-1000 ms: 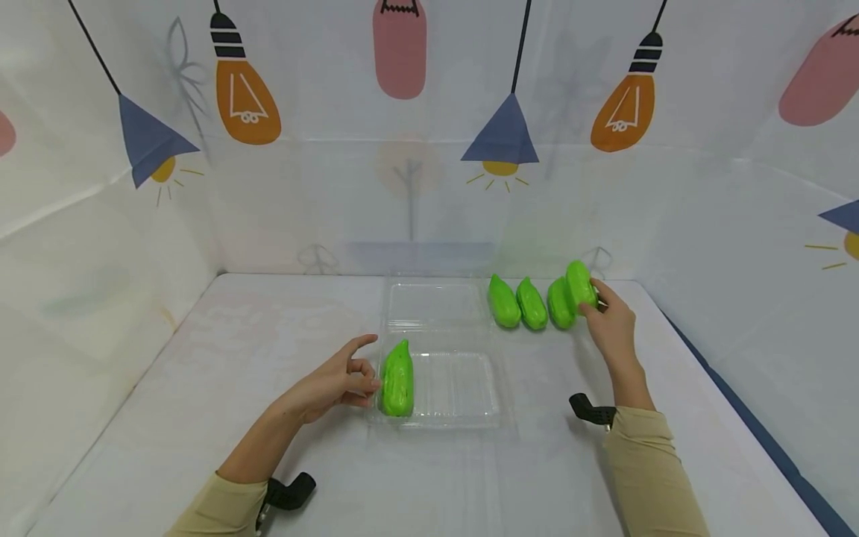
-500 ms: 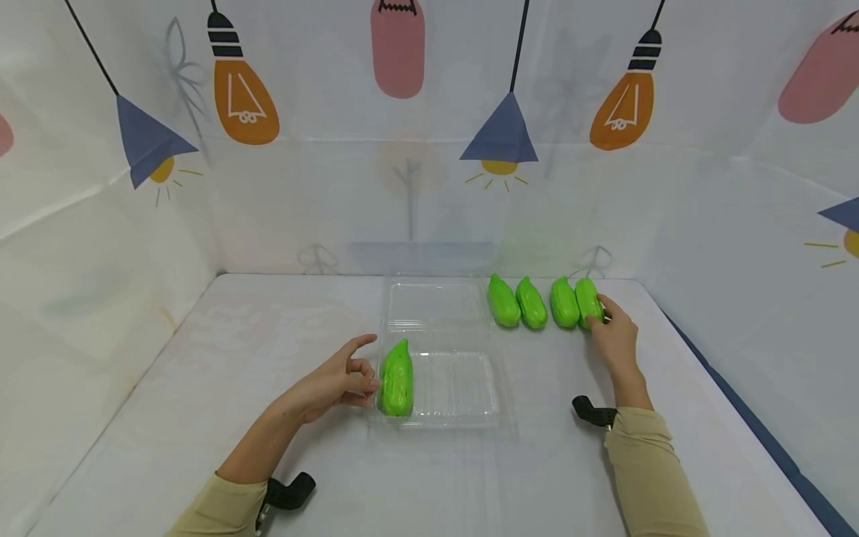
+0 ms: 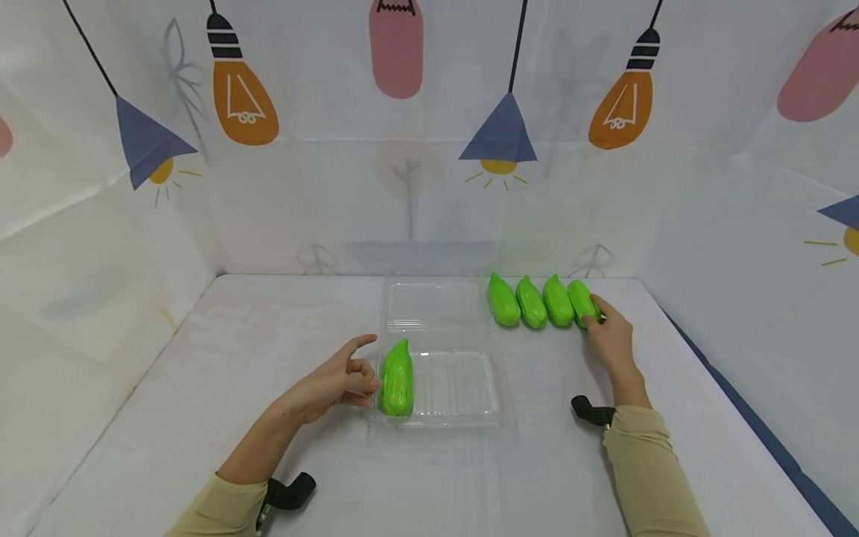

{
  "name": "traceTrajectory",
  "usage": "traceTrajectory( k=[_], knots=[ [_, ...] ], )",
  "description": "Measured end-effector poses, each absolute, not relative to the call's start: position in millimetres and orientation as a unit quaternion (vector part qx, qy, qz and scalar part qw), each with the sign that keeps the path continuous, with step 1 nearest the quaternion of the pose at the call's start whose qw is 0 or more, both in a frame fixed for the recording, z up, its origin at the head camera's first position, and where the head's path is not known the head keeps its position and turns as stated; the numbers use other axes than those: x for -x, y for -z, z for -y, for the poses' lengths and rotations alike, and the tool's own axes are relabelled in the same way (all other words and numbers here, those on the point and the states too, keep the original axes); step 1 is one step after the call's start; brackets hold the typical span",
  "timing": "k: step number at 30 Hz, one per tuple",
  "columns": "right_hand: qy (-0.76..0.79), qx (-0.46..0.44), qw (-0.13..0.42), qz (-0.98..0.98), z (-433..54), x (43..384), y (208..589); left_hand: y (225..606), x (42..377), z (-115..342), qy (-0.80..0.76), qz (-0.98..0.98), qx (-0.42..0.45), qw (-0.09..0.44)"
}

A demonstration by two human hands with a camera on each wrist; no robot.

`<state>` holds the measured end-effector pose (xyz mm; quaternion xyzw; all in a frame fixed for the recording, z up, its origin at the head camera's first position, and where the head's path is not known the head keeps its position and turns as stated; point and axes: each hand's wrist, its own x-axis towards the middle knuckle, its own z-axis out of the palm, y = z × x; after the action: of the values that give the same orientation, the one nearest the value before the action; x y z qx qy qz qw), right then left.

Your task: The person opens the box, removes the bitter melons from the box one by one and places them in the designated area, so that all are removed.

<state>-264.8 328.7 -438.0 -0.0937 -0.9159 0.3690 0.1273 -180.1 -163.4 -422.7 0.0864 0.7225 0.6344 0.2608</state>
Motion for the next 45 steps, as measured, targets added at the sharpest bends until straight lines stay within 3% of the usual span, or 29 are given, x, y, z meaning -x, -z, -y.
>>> traceTrajectory(
  k=[45],
  knots=[
    [-0.363, 0.101, 0.078, 0.923, -330.3, 263.1, 435.5, 420.5, 178.3, 163.1, -0.636, -0.72, -0.087, 0.263]
  ],
)
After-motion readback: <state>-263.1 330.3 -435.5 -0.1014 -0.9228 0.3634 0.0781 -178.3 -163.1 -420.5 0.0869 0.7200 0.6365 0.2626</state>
